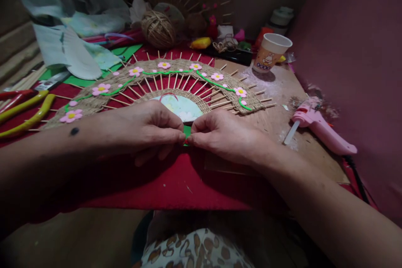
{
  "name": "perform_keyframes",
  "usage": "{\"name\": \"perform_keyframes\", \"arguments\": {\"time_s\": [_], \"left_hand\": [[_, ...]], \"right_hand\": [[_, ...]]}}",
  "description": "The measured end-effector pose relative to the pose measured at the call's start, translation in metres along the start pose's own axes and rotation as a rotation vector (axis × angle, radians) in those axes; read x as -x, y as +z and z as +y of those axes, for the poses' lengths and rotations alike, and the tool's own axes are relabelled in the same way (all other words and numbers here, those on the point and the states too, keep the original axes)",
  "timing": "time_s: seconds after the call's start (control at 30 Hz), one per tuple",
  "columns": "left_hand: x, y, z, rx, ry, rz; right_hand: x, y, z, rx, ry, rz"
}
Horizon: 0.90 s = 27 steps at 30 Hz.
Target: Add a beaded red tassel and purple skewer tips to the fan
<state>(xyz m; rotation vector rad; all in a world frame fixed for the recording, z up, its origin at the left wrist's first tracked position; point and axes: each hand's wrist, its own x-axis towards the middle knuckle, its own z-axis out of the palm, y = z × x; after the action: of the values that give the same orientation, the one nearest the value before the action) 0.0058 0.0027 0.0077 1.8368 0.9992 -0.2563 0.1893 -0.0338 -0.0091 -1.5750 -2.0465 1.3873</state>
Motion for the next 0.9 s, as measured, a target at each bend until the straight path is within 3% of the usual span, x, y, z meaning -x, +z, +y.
{"name": "perform_keyframes", "arguments": {"time_s": [0.47,0.9], "left_hand": [[-0.0016,0.0015,0.0019,0.033,0.052,0.089],[-0.001,0.0009,-0.0011,-0.048,0.024,0.075]], "right_hand": [[0.001,0.0019,-0.0017,0.12,-0.073,0.062],[0.0006,0.0017,0.0008,0.097,-0.065,0.078]]}}
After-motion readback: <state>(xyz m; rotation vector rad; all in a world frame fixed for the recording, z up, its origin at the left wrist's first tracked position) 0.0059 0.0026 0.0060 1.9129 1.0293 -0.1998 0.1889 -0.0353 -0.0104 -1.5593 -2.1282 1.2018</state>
